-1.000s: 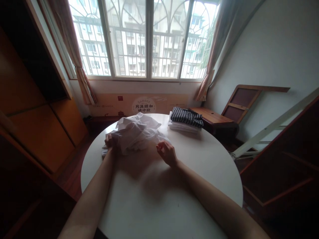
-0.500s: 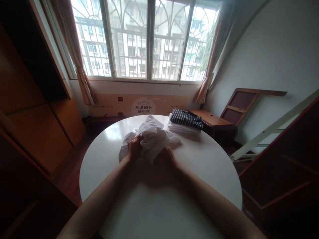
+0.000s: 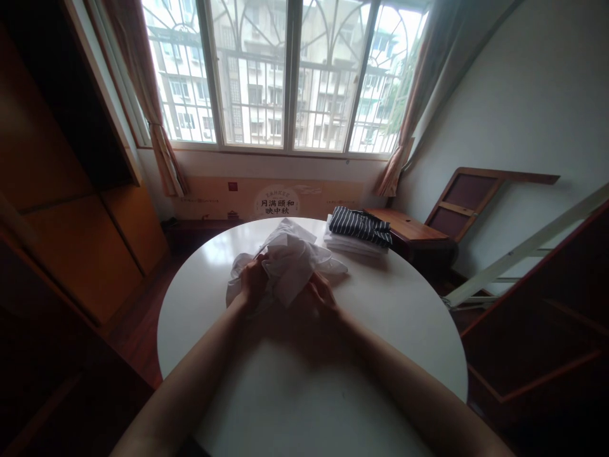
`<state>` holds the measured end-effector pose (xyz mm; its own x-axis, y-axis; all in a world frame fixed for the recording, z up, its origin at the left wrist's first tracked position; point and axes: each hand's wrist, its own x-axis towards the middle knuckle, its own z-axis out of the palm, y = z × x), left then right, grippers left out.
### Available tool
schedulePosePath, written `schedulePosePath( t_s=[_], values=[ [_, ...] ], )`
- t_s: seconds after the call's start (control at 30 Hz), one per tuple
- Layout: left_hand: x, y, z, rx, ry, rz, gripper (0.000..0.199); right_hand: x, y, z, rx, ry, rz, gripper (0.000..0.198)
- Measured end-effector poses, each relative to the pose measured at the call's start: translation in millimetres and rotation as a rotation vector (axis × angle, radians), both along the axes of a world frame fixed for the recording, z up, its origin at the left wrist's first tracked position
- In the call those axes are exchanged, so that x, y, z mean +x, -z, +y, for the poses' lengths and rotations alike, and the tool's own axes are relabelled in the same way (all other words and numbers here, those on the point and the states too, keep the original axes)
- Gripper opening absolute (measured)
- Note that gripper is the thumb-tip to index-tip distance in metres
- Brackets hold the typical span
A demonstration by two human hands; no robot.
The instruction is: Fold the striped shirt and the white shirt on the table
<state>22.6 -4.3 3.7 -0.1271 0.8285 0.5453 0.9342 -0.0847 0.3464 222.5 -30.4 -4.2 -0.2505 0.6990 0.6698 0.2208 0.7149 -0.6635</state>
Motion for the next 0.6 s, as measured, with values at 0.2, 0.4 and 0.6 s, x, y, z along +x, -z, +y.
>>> schedulePosePath(
  t_s=[0.2, 0.4, 0.6],
  values=[
    [4.1, -1.8, -2.5, 0.004, 0.129, -0.016, 0.029, -3.6, 5.3, -2.3, 0.018, -0.008, -0.027, 0.026],
    [5.6, -3.4, -4.5, 0.007, 0.121, -0.038, 0.03, -7.6, 9.3, -5.7, 0.177, 0.041, -0.131, 0.033],
    [5.5, -2.3, -2.3, -0.009, 0.099, 0.0, 0.026, -17.9, 18.4, -3.9, 0.091, 0.18, -0.145, 0.027]
  ],
)
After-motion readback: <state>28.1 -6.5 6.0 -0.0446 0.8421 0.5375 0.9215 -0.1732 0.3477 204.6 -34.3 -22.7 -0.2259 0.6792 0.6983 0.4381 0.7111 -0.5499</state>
